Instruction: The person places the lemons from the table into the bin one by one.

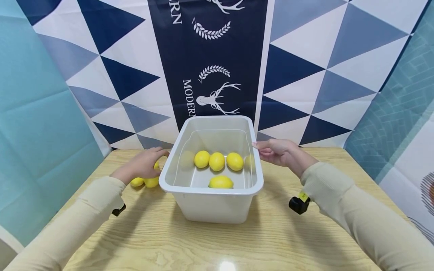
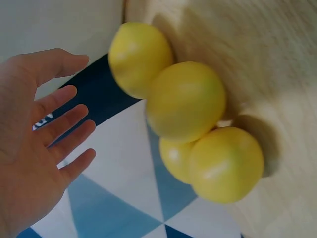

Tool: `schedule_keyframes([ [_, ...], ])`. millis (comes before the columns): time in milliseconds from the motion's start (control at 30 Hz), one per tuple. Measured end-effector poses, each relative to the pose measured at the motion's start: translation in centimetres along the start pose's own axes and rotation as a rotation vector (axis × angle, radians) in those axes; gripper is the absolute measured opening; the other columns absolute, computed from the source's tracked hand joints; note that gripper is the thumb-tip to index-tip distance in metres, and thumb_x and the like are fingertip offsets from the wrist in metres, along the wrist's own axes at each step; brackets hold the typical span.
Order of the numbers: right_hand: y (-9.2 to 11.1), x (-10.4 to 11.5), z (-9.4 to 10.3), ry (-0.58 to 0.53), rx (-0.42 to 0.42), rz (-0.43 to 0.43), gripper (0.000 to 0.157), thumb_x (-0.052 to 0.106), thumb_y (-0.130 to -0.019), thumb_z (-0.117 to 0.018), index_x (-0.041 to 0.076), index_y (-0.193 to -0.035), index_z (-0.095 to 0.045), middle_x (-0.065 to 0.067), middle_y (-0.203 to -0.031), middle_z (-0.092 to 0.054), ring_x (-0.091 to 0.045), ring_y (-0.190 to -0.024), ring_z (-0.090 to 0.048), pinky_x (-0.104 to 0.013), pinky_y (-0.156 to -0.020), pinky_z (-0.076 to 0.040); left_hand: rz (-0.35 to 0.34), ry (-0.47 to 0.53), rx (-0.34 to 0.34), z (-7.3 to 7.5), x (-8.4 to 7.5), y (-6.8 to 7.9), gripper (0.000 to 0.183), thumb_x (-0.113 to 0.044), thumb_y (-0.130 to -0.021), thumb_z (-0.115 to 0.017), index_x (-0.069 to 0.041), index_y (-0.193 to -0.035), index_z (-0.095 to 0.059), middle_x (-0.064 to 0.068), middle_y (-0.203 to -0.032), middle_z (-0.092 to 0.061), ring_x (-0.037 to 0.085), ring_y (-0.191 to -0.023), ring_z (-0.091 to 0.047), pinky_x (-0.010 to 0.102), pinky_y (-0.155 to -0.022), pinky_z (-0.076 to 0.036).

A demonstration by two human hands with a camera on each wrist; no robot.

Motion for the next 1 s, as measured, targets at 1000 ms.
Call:
schedule_keyframes([
  [1000, -0.1, -0.4, -0.6, -0.013, 0.028, -0.009, 0.009, 0.011, -0.089, -0.065, 0.015, -0.084, -0.07, 0.001, -0.085, -0.072, -0.009, -0.08, -0.069, -0.019, -0.08, -0.058, -0.025, -0.047, 0.013, -3.4, -0.7, -1.4, 0.045, -0.02, -0.077, -0.077, -0.009, -0.119, -0.064, 0.013, -0.115, -0.061, 0.029, -0.105, -0.058, 0.046, -0.096, -0.052],
])
Point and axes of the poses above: each hand's wrist, its own y-axis away from the middle knuckle, its own z-axis out of the back of the hand, x = y × z, the point moved 8 cm from there along -y, towards the middle knuckle
